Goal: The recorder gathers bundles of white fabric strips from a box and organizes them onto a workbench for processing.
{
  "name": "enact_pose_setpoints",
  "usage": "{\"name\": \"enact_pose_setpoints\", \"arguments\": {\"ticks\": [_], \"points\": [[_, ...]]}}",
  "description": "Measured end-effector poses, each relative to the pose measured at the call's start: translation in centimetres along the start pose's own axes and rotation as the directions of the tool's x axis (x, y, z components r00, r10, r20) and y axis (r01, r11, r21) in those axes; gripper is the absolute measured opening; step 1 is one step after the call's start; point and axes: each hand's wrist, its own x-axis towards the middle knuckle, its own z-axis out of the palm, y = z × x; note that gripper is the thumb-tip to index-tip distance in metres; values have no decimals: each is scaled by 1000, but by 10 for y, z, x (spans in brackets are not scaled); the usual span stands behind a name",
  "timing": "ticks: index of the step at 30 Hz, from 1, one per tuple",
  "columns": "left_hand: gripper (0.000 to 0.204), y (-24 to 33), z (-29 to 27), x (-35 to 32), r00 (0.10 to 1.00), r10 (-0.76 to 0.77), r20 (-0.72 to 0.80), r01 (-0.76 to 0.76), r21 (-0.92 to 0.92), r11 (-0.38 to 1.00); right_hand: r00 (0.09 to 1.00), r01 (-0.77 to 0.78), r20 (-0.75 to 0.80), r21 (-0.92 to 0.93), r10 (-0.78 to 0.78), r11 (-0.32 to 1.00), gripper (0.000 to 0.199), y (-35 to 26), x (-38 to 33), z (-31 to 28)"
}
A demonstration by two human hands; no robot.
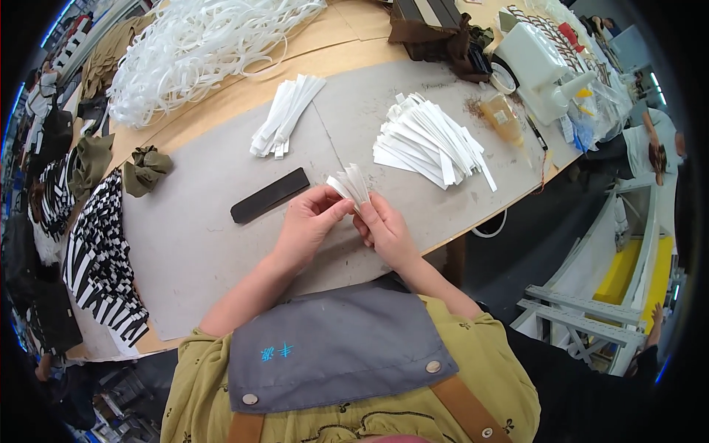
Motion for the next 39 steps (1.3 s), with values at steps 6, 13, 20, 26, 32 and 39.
{"name": "enact_pose_setpoints", "arguments": {"ticks": [6,13,20,26,32,39], "points": [[14,-5,-2,-1,1000,8,1,-8,-46,999,999,7,-37,-7,-7,1000,34,1,0,3],[13,-12,-4,2,1000,22,-5,-22,-7,1000,999,6,-34,-5,-6,1000,34,4,1,2],[16,-14,-1,3,998,9,-58,-21,-207,978,998,-4,-55,18,5,1000,35,2,1,1],[8,-7,-8,3,1000,-2,-19,-7,-468,884,999,0,-32,115,4,993,31,5,4,1],[12,-9,-2,0,999,-7,-47,-6,-284,959,999,-13,-38,17,14,1000,25,2,2,4],[11,-13,-4,3,995,11,-102,-33,-215,976,997,1,-72,9,0,1000,24,6,3,3]]}}
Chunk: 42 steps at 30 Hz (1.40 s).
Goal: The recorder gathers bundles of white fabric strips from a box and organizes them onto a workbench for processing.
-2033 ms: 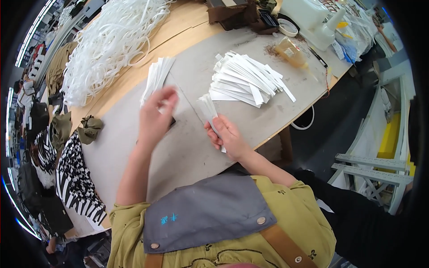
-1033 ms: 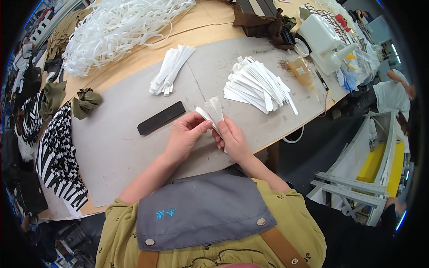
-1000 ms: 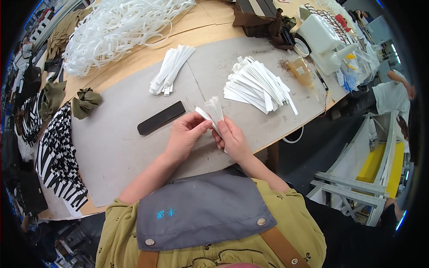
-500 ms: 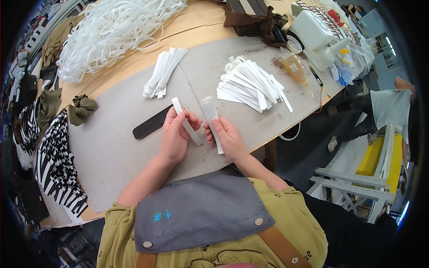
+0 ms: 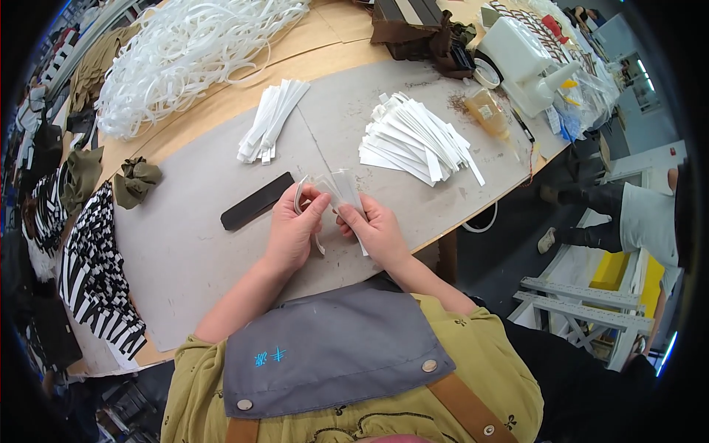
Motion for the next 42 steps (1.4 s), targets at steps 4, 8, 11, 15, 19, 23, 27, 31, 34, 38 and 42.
{"name": "enact_pose_setpoints", "arguments": {"ticks": [4,8,11,15,19,23,27,31,34,38,42], "points": [[11,2,4,-1,1000,-6,-22,5,-19,1000,1000,-3,-5,31,3,1000,24,-3,-1,0],[10,-8,-9,1,999,-18,41,20,-30,999,1000,11,26,-17,-10,1000,26,-2,0,-1],[11,-8,1,3,1000,16,-5,-17,-142,990,999,34,26,12,-34,999,29,-1,1,-1],[16,-2,1,4,1000,26,2,-24,-250,968,999,34,2,113,-35,993,31,-3,2,2],[16,0,-5,2,992,-33,121,65,-273,960,998,50,36,78,-53,996,32,0,2,0],[17,4,3,0,988,-143,49,142,39,989,996,59,70,-7,-59,998,32,2,2,0],[16,1,0,-1,995,-98,22,96,61,993,997,58,58,-24,-57,998,32,-1,0,2],[17,2,5,2,997,-55,-49,47,-151,987,1000,-12,9,55,12,998,32,-3,-1,3],[19,3,6,4,993,-64,-95,47,-172,984,998,24,57,-25,-23,999,34,0,-1,-1],[37,-7,3,3,998,-57,19,59,-106,993,996,47,74,29,-49,998,31,0,0,2],[28,-3,6,1,992,-123,-28,125,123,984,964,250,148,-216,-222,944,28,-1,2,-1]]}}
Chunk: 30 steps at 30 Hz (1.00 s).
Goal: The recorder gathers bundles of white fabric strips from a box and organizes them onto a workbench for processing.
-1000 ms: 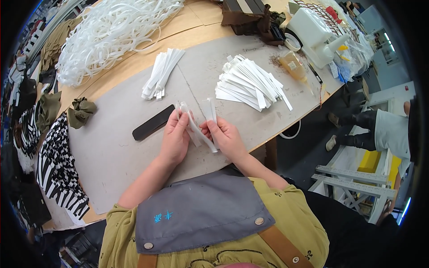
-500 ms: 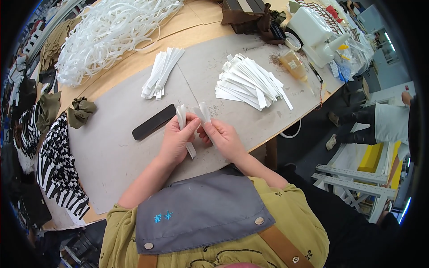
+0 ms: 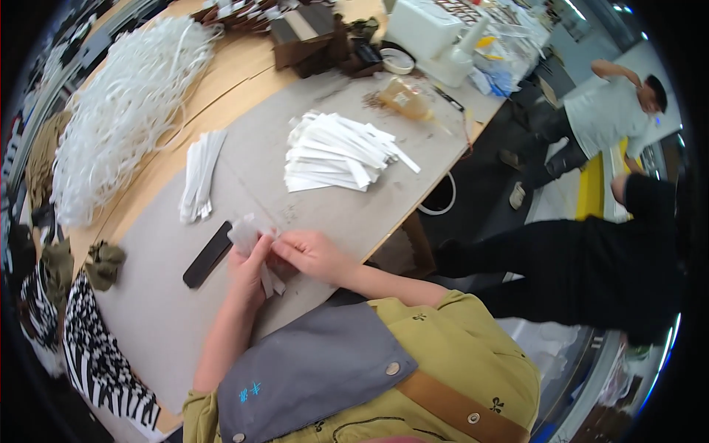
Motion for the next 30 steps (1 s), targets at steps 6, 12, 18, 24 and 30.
{"name": "enact_pose_setpoints", "arguments": {"ticks": [6,12,18,24,30], "points": [[20,3,-2,3,999,-44,18,46,-152,987,904,233,-253,-385,-344,893,21,-9,-3,-16],[20,-2,-4,3,996,75,47,-63,-216,974,719,-120,-487,-789,-495,602,28,-28,-8,-116],[21,-1,3,4,989,97,115,-67,-244,967,723,-586,-639,-768,-261,258,26,15,-22,-188],[23,6,5,-2,995,28,99,-2,-260,966,767,-631,-622,-776,-156,-6,17,3,-7,-187],[25,5,-7,2,963,-64,261,135,-264,955,753,-623,-631,-775,-187,108,9,1,-8,-202]]}}
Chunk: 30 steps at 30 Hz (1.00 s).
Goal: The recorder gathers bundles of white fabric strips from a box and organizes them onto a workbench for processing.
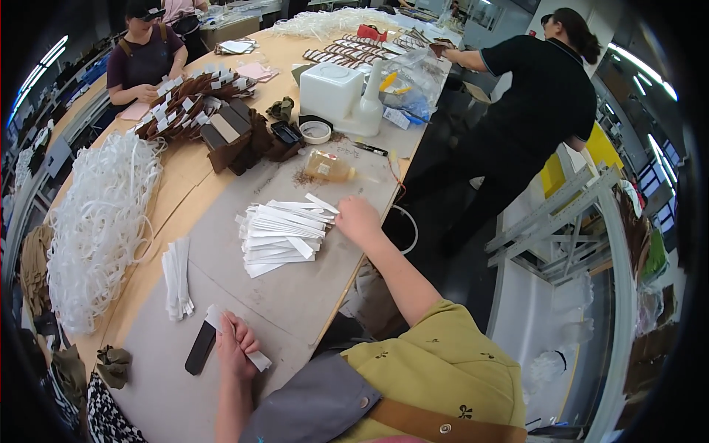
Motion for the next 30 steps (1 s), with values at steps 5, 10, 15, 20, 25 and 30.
{"name": "enact_pose_setpoints", "arguments": {"ticks": [5,10,15,20,25,30], "points": [[26,-5,1,-1,996,78,-36,-74,123,990,978,-170,-12,541,210,824,13,-16,-18,-36],[35,0,12,-2,994,83,-72,-66,219,973,965,16,109,881,-237,473,11,-78,-60,-32],[30,-3,5,0,993,76,-93,-61,150,987,791,1,194,948,-581,318,12,-134,-102,-31],[22,-4,-4,0,996,64,-59,-55,143,988,692,-73,221,968,-688,238,16,-144,-113,-24],[20,-2,4,0,994,57,-90,-48,92,995,824,154,116,896,-554,417,22,-122,-77,-46],[20,-2,3,1,997,55,-51,-50,101,994,971,228,-206,620,-124,750,26,-78,9,-15]]}}
